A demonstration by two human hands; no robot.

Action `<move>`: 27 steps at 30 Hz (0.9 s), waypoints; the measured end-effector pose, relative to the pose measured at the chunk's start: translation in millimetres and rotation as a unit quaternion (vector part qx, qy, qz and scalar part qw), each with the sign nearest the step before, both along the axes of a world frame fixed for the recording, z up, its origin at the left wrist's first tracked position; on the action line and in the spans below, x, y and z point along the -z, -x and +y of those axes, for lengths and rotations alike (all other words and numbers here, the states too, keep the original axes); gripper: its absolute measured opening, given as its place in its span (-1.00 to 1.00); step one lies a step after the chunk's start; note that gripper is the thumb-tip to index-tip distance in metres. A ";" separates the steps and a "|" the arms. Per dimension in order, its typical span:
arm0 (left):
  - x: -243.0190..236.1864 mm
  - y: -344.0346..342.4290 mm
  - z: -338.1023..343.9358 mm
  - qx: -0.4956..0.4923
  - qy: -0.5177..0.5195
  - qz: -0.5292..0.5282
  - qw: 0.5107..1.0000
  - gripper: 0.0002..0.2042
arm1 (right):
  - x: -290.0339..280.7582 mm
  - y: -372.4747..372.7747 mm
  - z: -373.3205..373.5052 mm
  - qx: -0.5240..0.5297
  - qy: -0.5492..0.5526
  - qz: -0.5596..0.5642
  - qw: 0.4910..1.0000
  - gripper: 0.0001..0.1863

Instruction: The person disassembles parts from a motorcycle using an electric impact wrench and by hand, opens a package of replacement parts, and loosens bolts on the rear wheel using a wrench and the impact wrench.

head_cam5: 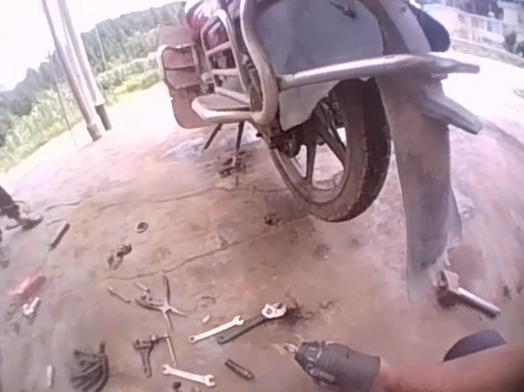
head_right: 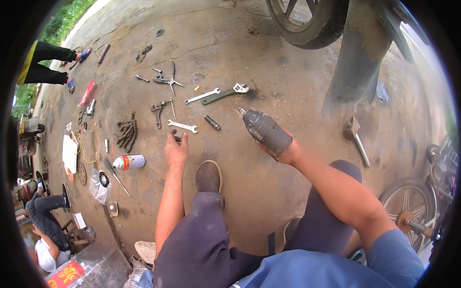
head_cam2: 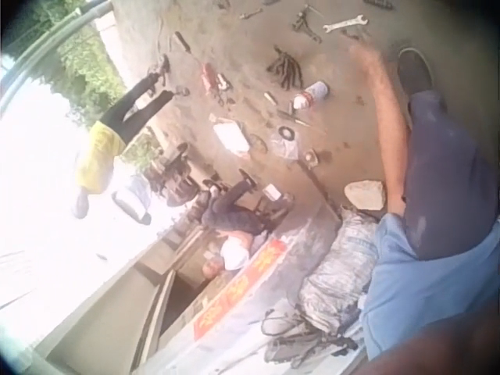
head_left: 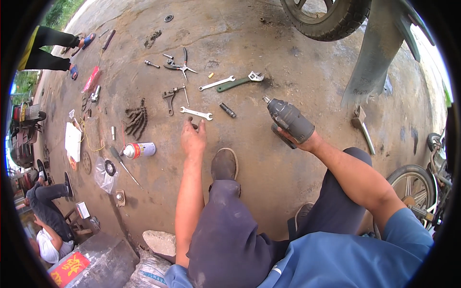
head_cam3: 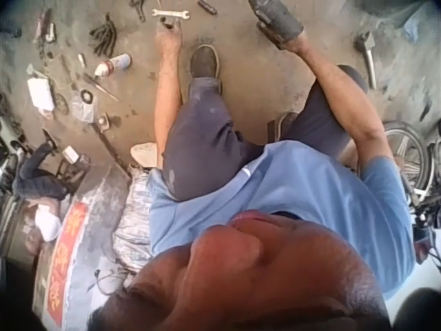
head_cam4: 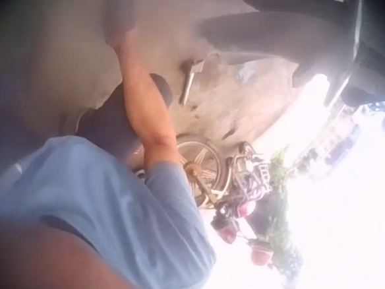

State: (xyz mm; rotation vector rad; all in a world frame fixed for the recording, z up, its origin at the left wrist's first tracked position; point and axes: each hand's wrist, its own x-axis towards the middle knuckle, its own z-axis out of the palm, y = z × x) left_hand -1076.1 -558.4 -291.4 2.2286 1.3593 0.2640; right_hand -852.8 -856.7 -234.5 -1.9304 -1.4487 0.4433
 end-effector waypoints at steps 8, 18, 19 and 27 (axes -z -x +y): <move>29.8 -97.0 -29.9 0.211 0.052 0.209 0.953 -0.24 | 16.6 3.5 -12.8 -0.017 0.068 0.099 0.993 -0.45; -58.5 -59.2 -56.5 0.014 0.584 -0.449 0.676 -0.69 | -10.0 18.4 -9.8 -0.021 0.029 0.308 0.951 -0.46; -74.3 -63.6 -60.2 0.021 0.579 -0.466 0.669 -0.73 | -10.2 20.6 -9.0 -0.032 0.018 0.306 0.951 -0.44; -105.9 -40.9 -81.8 0.061 0.625 -0.500 0.596 -0.64 | -44.9 33.8 7.9 -0.077 -0.036 0.256 0.963 -0.44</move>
